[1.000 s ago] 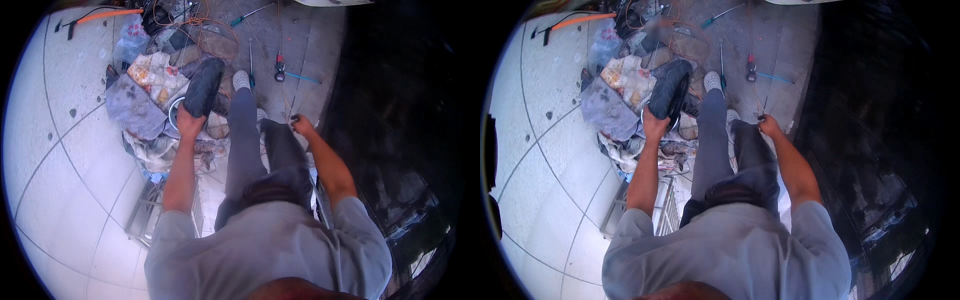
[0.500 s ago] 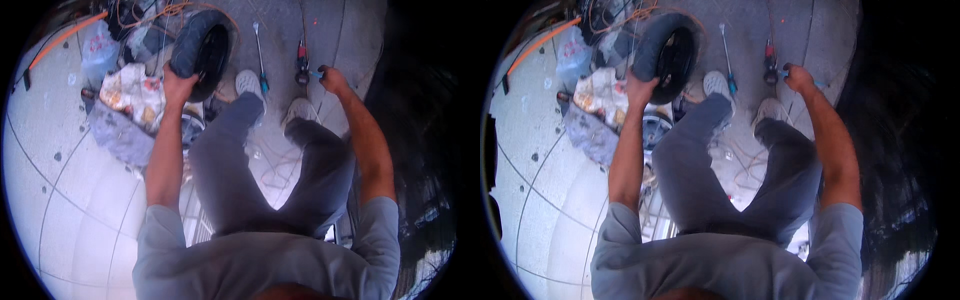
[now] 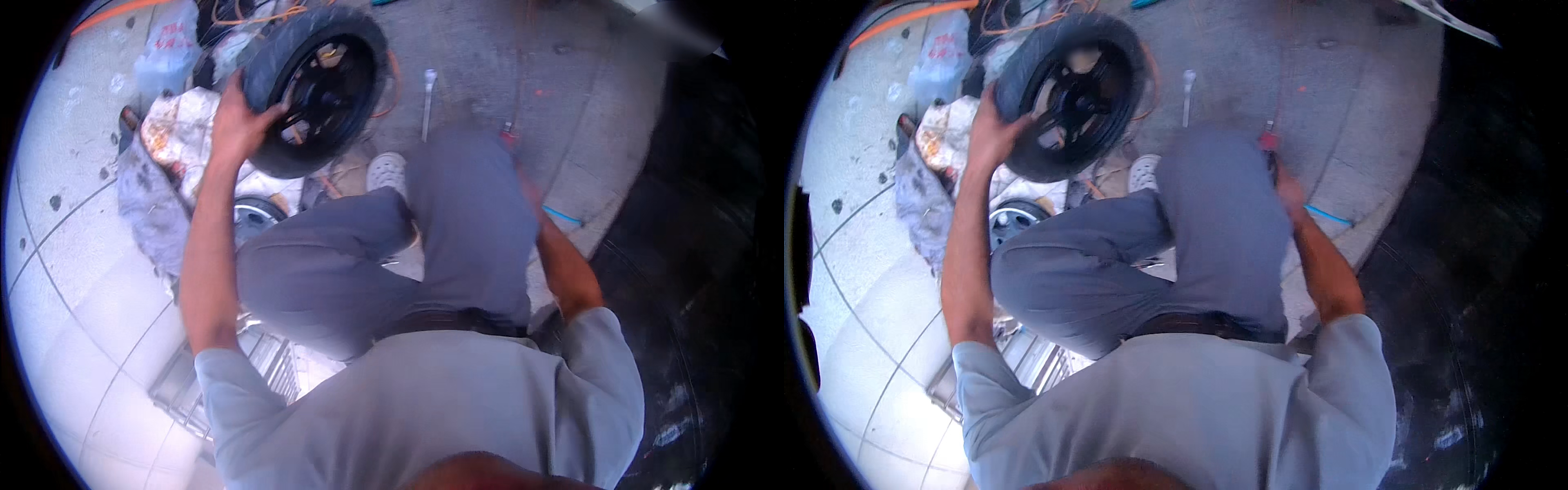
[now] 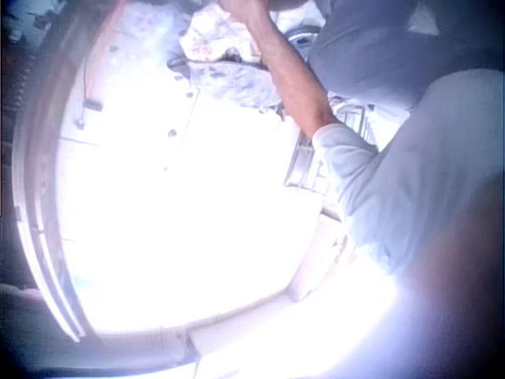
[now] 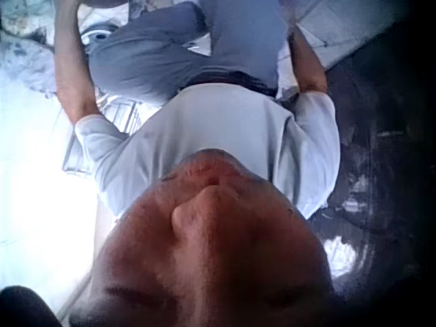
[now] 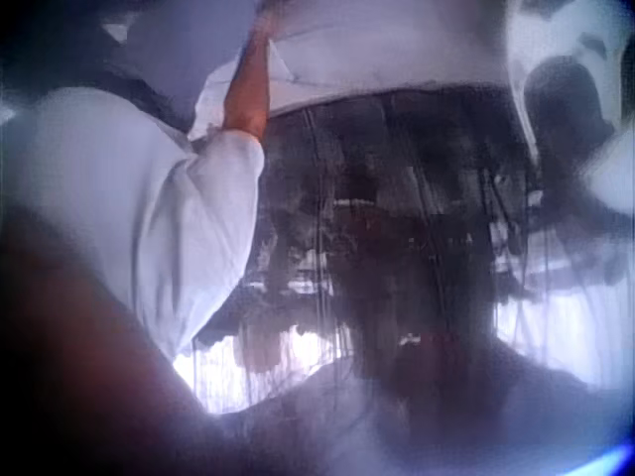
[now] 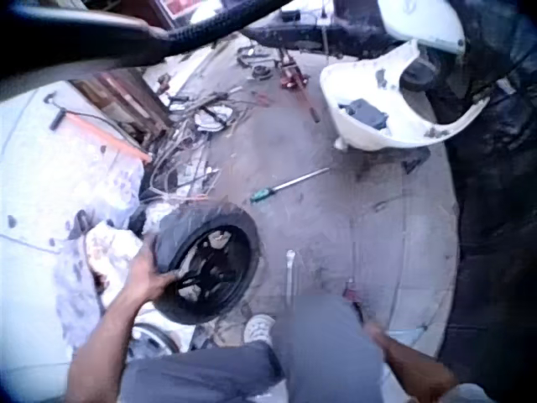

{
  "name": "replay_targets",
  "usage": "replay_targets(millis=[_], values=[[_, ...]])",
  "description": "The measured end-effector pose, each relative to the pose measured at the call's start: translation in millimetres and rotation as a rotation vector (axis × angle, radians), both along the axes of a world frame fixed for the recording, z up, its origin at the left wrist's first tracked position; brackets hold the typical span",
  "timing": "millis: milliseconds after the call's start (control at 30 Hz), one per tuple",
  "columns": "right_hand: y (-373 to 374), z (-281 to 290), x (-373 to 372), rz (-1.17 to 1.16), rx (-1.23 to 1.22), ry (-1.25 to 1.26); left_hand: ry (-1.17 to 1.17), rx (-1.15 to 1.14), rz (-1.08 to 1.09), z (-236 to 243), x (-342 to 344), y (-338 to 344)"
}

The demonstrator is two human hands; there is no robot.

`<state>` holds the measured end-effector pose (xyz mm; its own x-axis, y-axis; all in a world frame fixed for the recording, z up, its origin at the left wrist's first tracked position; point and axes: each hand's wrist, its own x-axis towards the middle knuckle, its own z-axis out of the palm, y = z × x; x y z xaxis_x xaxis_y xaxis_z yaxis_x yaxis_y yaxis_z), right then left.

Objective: The person removes a tire from a vehicle and places it on the ground. They use a screwdriver to pry the tire bead off the rim and then use an air hose to inflate the tire.

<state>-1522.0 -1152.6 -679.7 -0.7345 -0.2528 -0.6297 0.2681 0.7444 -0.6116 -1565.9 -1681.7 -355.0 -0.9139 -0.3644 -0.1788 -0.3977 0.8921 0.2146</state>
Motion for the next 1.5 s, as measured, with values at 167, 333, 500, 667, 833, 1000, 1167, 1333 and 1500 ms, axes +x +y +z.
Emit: replay_targets(millis=[167, 333, 500, 667, 833, 1000, 1167, 1333, 1500], values=[[4, 103, -83, -0.085, 0.008, 0.063, 0.082, 0.031, -0.135, 15, 38, 22], [-1, 89, -207, 0.019, -0.333, 0.383, -0.012, -0.022, -0.311, 17, 48, 42], [-23, 53, -299, 0.244, 0.340, 0.642, -0.075, 0.000, -0.275, 17, 90, 19], [56, -73, -360, 0.334, 0.732, 0.590, -0.011, 0.011, -0.220, -2, 118, 5], [16, -65, -341, 0.442, 0.738, 0.515, -0.167, 0.038, -0.140, -4, 189, 9], [51, -57, -300, 0.488, 0.471, 0.584, -0.112, 0.154, -0.055, 20, 181, 17], [-10, 134, -219, 0.508, 0.294, 0.613, 0.293, 0.420, 0.065, 88, 120, 34], [-59, 306, -136, 0.447, -0.008, 0.718, 0.085, 0.798, 0.011, 114, 17, 128], [-77, 374, -89, 0.390, -0.325, 0.816, 0.114, 0.368, -0.573, 92, 6, 173]])
